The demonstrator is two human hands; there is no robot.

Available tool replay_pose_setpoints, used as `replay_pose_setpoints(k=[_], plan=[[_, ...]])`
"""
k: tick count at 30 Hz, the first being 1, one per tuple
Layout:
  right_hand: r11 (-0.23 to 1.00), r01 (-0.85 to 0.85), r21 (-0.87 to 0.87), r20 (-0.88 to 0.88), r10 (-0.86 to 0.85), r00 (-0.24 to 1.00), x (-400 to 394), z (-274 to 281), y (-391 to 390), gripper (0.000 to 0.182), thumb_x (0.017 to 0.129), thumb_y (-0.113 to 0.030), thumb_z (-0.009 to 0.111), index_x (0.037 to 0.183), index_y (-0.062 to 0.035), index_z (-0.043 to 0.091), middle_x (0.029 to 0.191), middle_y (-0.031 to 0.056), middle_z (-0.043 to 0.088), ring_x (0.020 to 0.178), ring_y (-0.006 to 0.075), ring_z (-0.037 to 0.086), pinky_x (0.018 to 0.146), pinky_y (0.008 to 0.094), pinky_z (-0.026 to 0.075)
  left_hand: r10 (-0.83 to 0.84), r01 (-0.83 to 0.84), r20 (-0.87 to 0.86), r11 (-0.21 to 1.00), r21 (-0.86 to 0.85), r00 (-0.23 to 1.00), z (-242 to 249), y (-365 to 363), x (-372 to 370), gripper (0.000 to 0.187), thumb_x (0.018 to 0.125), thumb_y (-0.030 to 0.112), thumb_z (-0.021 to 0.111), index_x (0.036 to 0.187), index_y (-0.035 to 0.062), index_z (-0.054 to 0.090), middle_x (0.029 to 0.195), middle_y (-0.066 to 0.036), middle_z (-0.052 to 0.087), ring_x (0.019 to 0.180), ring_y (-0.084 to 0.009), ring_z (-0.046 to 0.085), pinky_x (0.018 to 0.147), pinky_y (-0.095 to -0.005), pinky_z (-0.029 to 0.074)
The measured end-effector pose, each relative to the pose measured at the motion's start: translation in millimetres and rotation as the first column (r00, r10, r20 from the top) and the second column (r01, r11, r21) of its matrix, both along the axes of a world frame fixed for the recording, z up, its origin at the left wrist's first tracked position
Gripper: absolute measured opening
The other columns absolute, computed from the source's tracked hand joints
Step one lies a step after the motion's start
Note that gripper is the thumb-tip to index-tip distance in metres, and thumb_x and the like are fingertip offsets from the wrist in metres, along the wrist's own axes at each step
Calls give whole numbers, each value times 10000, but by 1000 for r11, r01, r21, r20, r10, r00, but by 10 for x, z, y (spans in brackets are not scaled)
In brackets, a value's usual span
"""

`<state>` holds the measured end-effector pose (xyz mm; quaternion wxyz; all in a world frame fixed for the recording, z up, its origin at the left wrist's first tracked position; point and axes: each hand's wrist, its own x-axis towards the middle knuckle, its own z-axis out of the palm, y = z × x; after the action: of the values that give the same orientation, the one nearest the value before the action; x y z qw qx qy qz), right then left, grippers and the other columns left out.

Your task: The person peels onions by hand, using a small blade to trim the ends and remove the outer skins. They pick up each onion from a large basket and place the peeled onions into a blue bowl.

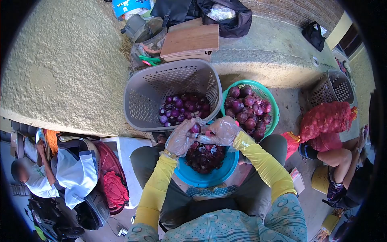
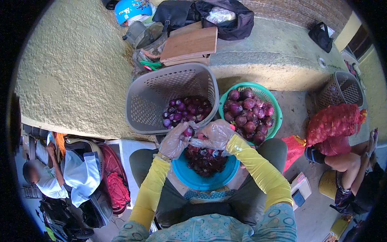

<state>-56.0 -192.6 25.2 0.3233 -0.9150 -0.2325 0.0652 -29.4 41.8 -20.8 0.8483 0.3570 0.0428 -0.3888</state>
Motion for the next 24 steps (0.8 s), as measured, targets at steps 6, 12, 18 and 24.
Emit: replay_pose_setpoints(k=[6, 12, 18, 24], plan=[[994, -64, -87, -87, 57, 995, 7, 86, -8, 458, 890, -604, 690, 1013, -178, 804, 735, 123, 702, 668, 342, 691, 622, 440, 533, 103, -165, 214, 940, 298, 971, 38, -108, -58, 279, 1069, 271, 573, 1240, 66, 652, 1026, 9, 691, 764, -21, 572, 638, -205, 493], [996, -60, -70, -90, 54, 994, 5, 83, -54, 444, 885, -585, 706, 984, -166, 810, 736, 123, 709, 665, 339, 696, 616, 439, 536, -31, -85, 277, 914, 396, 960, 280, -94, -55, 323, 1077, 300, 551, 1295, 71, 619, 1105, -2, 673, 796, -11, 542, 679, -176, 474], [999, -42, -18, -47, 41, 998, 5, 67, -60, 451, 894, -578, 698, 946, -144, 809, 732, 127, 711, 661, 343, 698, 612, 438, 541, -72, 64, 112, 995, 75, 991, 496, -72, -20, 401, 1039, 179, 609, 1406, 40, 526, 1251, -74, 616, 1003, -105, 624, 791, -217, 526], [992, -125, -15, -51, 124, 991, -10, 196, -49, 562, 893, -648, 657, 839, -100, 772, 681, 138, 681, 638, 357, 680, 608, 444, 536, -95, 71, 148, 985, 158, 984, 369, 10, -14, 409, 1019, 140, 629, 1398, 21, 529, 1356, -84, 591, 1107, -182, 659, 876, -286, 572]])
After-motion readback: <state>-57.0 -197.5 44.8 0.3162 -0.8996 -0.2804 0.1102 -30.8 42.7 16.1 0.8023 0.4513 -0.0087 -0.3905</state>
